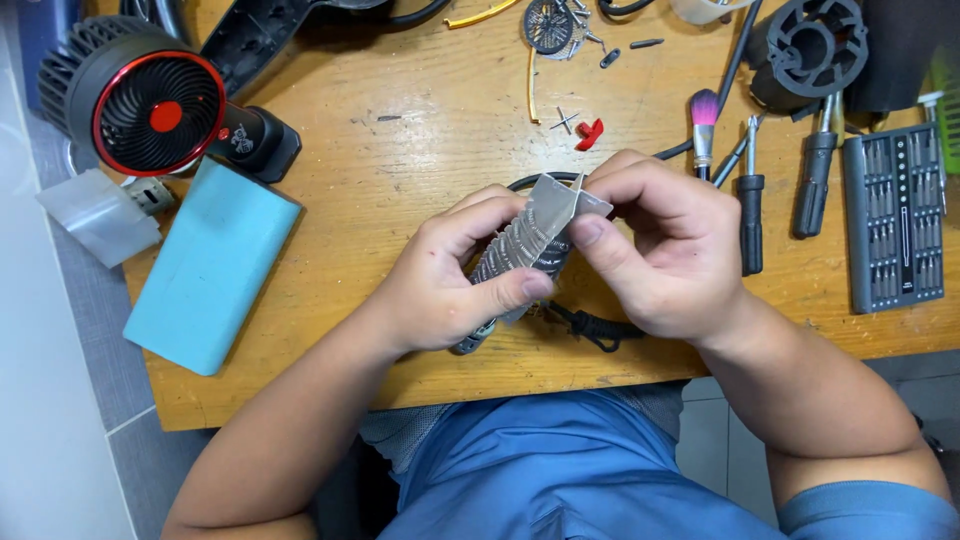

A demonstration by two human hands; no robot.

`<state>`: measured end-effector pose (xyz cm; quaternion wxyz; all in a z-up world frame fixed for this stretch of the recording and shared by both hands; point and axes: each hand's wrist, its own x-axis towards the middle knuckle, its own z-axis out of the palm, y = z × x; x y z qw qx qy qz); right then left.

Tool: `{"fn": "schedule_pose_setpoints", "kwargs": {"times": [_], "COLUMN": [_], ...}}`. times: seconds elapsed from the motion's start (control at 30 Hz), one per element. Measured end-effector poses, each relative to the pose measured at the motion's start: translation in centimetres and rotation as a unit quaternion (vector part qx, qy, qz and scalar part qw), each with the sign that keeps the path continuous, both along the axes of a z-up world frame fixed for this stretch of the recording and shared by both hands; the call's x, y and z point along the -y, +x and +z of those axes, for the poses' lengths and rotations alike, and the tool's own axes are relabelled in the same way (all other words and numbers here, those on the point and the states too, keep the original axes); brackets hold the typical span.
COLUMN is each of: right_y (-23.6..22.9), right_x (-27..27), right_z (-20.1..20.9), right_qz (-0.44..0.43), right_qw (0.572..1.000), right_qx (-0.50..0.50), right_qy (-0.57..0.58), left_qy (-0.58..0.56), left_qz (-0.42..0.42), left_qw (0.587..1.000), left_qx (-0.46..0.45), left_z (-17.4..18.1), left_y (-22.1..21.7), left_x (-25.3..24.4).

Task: Cleaning and inspecting the heating element of a disassembled hairdryer using a brush and a tool

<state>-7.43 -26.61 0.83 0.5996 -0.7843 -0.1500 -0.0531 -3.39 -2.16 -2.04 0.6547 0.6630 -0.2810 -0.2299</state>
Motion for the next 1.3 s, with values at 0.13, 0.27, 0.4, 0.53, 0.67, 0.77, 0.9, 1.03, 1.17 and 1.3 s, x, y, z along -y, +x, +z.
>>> {"fn": "schedule_pose_setpoints", "kwargs": {"times": [0.13, 0.27, 0.4, 0.53, 0.67, 0.77, 0.9, 1.03, 1.17, 1.3], "right_y": [-0.5, -0.7, -0.7, -0.8, -0.8, -0.9, -1.0, -0.9, -0.9, -1.0], "right_x": [-0.4, -0.8, -1.0, -1.0, -0.9, -0.9, -1.2, -1.3, -1.2, -1.3], "right_z": [0.0, 0.1, 0.2, 0.3, 0.2, 0.1, -0.3, -0.2, 0.0, 0.0], "right_qz": [-0.014, -0.033, -0.042, -0.042, -0.039, -0.038, -0.04, -0.041, -0.035, -0.031], "right_qw": [1.0, 0.997, 0.996, 0.996, 0.996, 0.998, 0.998, 0.998, 0.999, 0.999], "right_qx": [0.021, 0.064, 0.08, 0.082, 0.075, 0.057, 0.04, 0.039, 0.031, 0.024], "right_qy": [0.0, 0.007, 0.012, 0.011, 0.012, 0.011, 0.007, 0.007, 0.006, 0.01], "left_qy": [0.014, 0.021, 0.03, 0.029, 0.027, 0.022, 0.012, 0.008, 0.004, 0.01], "left_qz": [-0.004, -0.012, -0.009, -0.01, -0.008, -0.002, 0.003, 0.004, 0.007, 0.011], "left_qw": [1.0, 0.999, 0.999, 0.999, 0.999, 0.999, 1.0, 1.0, 1.0, 1.0], "left_qx": [0.026, 0.039, 0.04, 0.031, 0.037, 0.036, 0.016, 0.002, -0.002, 0.002], "left_z": [0.2, 0.3, 0.6, 0.4, 0.1, 0.0, 0.2, 0.2, 0.4, 0.6], "left_y": [0.1, 0.1, 0.0, -0.1, -0.1, -0.2, -0.2, -0.3, -0.3, -0.3], "left_x": [0.0, 0.0, -0.1, -0.1, -0.1, 0.0, 0.2, 0.2, 0.3, 0.2]}}
